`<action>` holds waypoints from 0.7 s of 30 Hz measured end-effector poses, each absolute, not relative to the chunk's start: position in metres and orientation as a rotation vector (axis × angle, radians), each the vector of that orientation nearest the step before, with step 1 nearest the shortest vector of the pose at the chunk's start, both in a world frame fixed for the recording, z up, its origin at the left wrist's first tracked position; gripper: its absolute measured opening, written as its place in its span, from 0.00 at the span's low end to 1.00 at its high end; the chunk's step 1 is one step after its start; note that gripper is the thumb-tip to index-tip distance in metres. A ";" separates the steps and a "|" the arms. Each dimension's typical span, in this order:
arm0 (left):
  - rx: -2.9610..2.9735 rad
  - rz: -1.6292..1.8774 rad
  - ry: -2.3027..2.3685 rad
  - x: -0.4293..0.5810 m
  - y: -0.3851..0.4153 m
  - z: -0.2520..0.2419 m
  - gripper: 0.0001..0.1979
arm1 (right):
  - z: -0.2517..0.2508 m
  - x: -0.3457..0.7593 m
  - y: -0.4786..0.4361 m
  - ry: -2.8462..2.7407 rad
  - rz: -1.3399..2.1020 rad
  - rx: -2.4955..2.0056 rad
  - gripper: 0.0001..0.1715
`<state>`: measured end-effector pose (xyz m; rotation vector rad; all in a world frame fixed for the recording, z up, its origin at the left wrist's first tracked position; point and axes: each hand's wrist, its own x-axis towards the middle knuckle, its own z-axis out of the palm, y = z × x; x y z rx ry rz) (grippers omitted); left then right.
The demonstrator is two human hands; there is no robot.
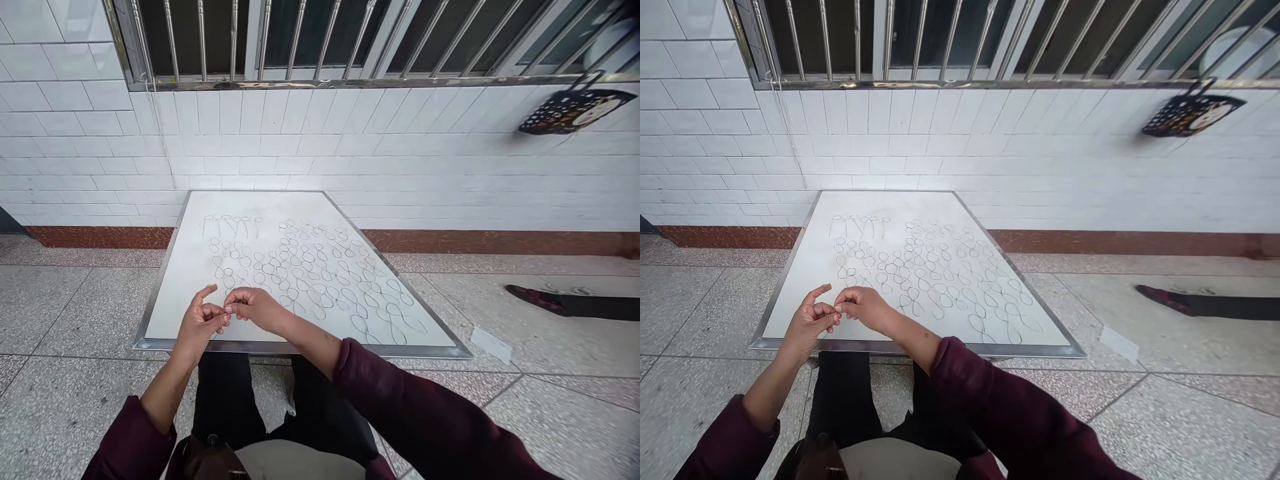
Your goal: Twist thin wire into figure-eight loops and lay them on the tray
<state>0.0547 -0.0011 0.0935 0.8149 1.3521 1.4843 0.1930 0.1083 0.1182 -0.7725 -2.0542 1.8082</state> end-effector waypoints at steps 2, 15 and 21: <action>0.831 1.461 1.360 0.055 -0.006 0.094 0.42 | 0.122 0.194 0.107 -2.108 1.805 -0.790 0.08; 0.792 1.395 1.282 0.063 -0.016 0.090 0.43 | 0.128 0.200 0.105 -2.241 1.758 -0.774 0.04; 0.739 1.388 1.303 0.065 -0.019 0.081 0.42 | 0.124 0.200 0.105 -2.171 1.853 -0.736 0.01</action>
